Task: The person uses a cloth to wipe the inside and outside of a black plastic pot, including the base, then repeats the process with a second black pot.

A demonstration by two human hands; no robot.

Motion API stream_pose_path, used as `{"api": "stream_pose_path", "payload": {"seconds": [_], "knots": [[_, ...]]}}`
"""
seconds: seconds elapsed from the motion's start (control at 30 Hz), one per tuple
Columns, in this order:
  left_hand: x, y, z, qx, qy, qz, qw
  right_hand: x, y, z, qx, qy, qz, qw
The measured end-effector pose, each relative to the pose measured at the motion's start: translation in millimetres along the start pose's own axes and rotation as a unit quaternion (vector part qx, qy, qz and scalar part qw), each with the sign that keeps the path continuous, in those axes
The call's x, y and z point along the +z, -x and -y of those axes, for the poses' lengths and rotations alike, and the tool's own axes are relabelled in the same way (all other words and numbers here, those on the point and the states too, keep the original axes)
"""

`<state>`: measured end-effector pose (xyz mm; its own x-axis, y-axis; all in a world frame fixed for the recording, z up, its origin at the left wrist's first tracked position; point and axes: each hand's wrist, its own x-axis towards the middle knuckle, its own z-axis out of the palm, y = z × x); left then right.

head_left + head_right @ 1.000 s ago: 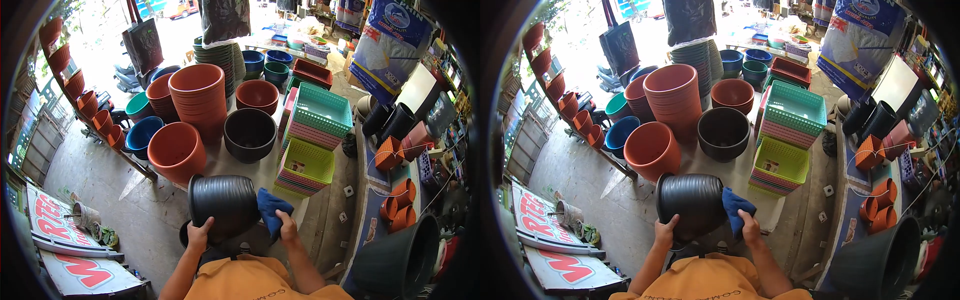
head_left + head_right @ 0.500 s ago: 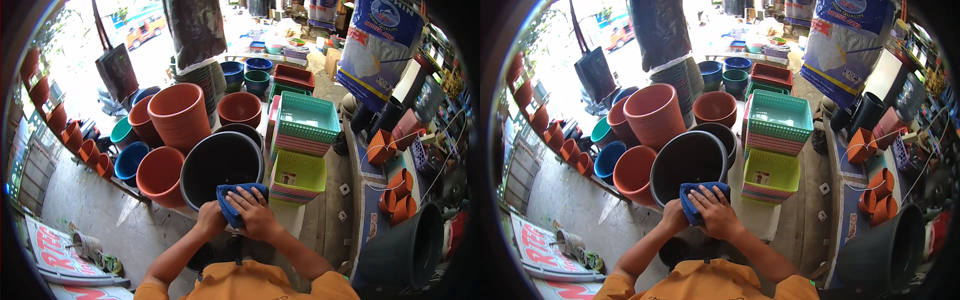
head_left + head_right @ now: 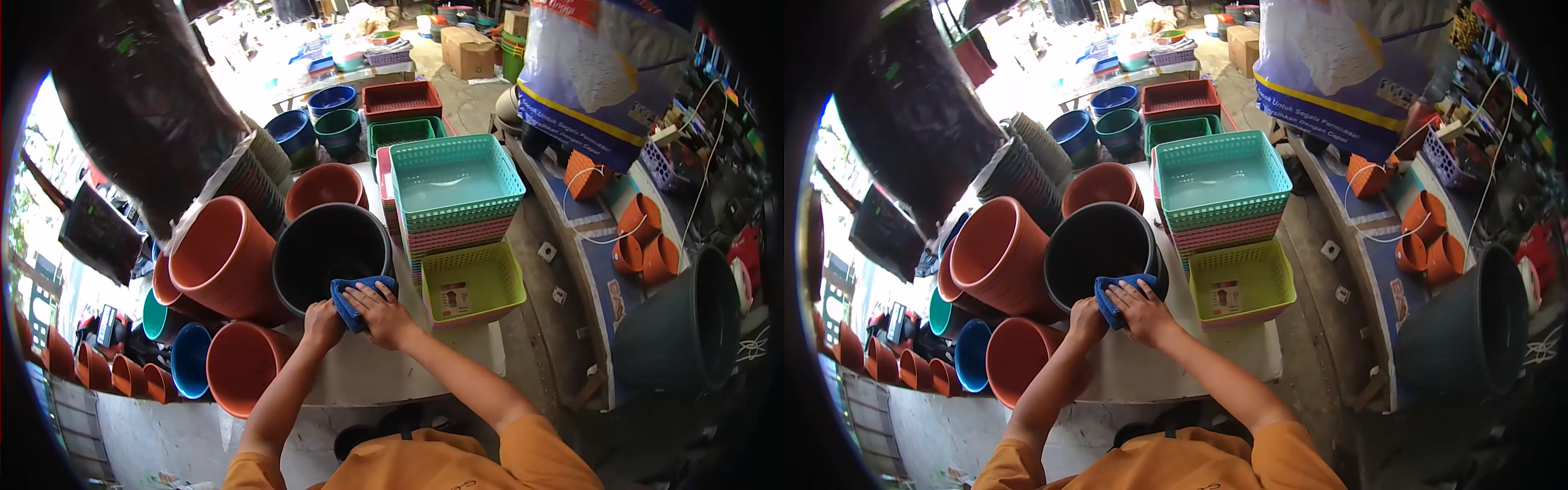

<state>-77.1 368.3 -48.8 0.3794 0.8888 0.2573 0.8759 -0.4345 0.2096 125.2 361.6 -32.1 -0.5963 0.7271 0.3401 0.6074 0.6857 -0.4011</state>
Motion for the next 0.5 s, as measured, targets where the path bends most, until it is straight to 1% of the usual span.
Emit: {"api": "stream_pose_path", "payload": {"seconds": [0.1, 0.23, 0.27, 0.33, 0.4, 0.5], "knots": [[23.8, -3.2, 17.7, -0.003, 0.005, 0.015, 1.000, 28.5, -4.8, -12.7, 0.031, -0.011, 0.019, 0.999], [72.1, -1.5, 51.9, 0.015, 0.017, 0.029, 0.999, 65.6, -4.5, -25.4, 0.078, -0.025, 0.054, 0.995], [81.2, -1.4, 57.1, 0.016, 0.021, 0.050, 0.998, 73.2, -4.8, -28.8, 0.081, -0.029, 0.055, 0.995], [81.9, -3.6, 55.2, 0.014, 0.026, 0.075, 0.997, 84.7, -4.4, -34.1, 0.113, -0.048, 0.078, 0.989], [81.8, -2.8, 50.6, 0.029, 0.041, 0.099, 0.994, 94.4, -2.8, -39.1, 0.123, -0.064, 0.088, 0.986], [94.6, 1.5, 56.9, 0.011, 0.051, 0.102, 0.993, 106.3, 1.1, -39.8, 0.140, -0.076, 0.089, 0.983]]}}
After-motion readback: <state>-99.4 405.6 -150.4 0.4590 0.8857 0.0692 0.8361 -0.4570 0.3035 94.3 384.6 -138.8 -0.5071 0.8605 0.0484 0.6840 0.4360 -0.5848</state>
